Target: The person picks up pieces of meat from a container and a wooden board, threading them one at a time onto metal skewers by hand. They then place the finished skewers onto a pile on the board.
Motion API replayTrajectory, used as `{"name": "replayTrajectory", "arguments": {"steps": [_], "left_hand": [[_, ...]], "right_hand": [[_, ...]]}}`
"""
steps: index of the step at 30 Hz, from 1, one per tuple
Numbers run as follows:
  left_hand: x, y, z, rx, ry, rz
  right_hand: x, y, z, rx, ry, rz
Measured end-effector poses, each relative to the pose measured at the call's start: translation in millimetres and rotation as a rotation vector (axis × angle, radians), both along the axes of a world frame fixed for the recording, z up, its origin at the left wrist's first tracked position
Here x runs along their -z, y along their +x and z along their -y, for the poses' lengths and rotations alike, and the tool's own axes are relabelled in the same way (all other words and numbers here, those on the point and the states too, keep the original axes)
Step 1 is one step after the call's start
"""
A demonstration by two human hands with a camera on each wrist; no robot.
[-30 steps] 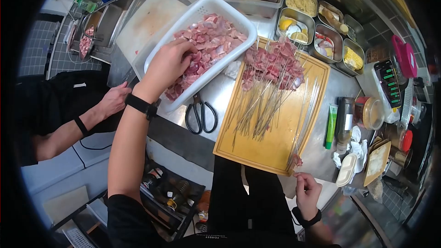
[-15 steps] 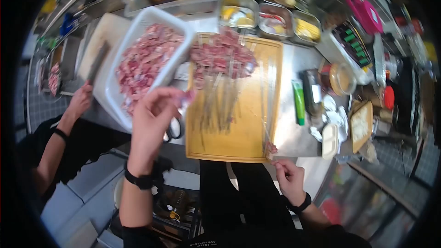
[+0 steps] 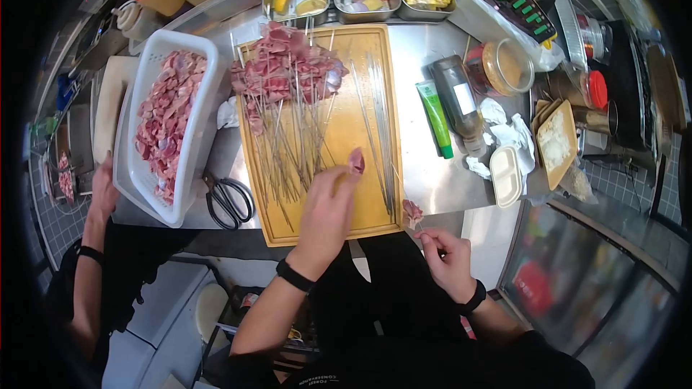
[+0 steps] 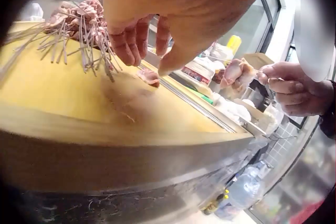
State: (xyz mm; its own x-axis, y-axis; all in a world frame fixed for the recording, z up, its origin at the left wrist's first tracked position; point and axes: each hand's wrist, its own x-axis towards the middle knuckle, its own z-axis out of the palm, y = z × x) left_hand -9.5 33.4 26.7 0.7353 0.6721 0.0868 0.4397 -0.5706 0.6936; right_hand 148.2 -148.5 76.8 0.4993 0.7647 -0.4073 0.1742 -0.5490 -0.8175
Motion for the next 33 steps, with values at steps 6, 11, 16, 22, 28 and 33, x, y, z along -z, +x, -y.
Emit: {"name": "replayTrajectory", "arguments": {"steps": [6,11,16,22,28,33], "left_hand": [[-4.8,-14.5,1.6,-0.054,0.016,-0.112],[1.4,0.4,10.2,0.101,0.059,-0.207],[-5.2,14.1,21.5,0.098,-0.038,-0.169],[2.3,11.4,-2.4,-0.165,0.145,-0.147],[17.2,9.4,1.4,-0.230,0.028,-0.214],[20.0,2.7,2.8,-0.279,0.074,-0.135]], "right_hand": [[7.8,2.0,-0.8,-0.021,-0.007,0.019],[9.7,1.9,-4.1,-0.017,-0.003,0.012],[12.4,2.3,-5.9,-0.029,-0.001,0.022],[15.3,-1.1,-4.3,-0.060,-0.026,0.060],[34.5,-22.0,-4.4,-0.304,0.085,0.335],[42.7,-32.5,2.5,-0.307,0.113,0.327]]}}
